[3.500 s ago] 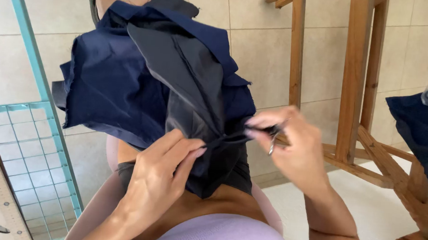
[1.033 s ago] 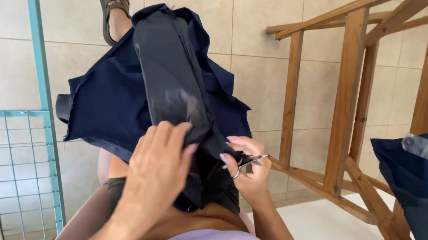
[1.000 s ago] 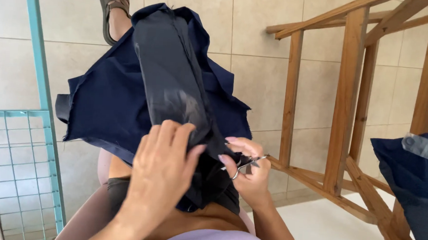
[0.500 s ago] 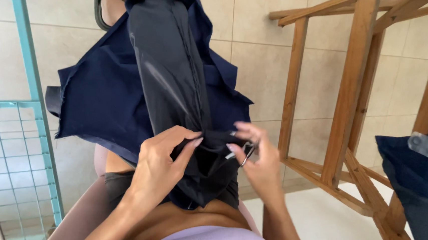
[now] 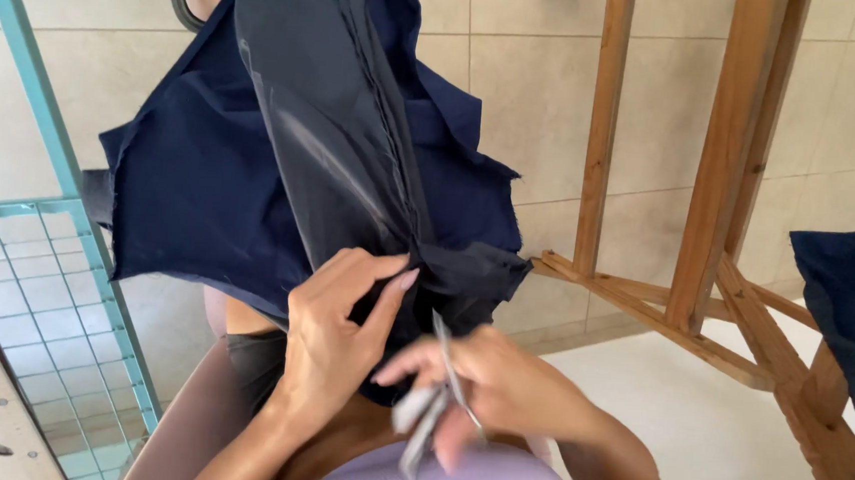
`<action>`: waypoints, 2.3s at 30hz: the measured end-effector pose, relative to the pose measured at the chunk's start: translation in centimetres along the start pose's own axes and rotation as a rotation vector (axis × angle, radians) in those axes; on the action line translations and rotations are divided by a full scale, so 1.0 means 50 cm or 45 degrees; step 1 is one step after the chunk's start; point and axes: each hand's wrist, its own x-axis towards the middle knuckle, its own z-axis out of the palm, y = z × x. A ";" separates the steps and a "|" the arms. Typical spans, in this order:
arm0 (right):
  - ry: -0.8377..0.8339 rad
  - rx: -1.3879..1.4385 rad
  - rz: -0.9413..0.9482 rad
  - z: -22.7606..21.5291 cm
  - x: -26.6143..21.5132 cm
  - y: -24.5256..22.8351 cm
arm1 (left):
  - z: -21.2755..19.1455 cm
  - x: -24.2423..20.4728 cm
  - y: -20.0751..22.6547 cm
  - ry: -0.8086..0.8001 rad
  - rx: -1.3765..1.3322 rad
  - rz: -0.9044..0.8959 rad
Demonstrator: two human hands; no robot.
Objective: Using scissors to trim or cut along the seam of a dark blue garment.
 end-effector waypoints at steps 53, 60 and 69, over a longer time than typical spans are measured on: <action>0.605 -0.659 -0.024 -0.048 0.010 -0.057 | -0.018 -0.022 0.007 -0.102 0.152 0.118; 0.930 -0.733 -0.215 -0.063 0.087 -0.031 | -0.021 -0.017 0.004 -0.073 0.129 0.089; 0.987 -0.624 -0.344 -0.081 0.082 -0.007 | -0.053 -0.005 -0.012 -0.076 0.320 -0.011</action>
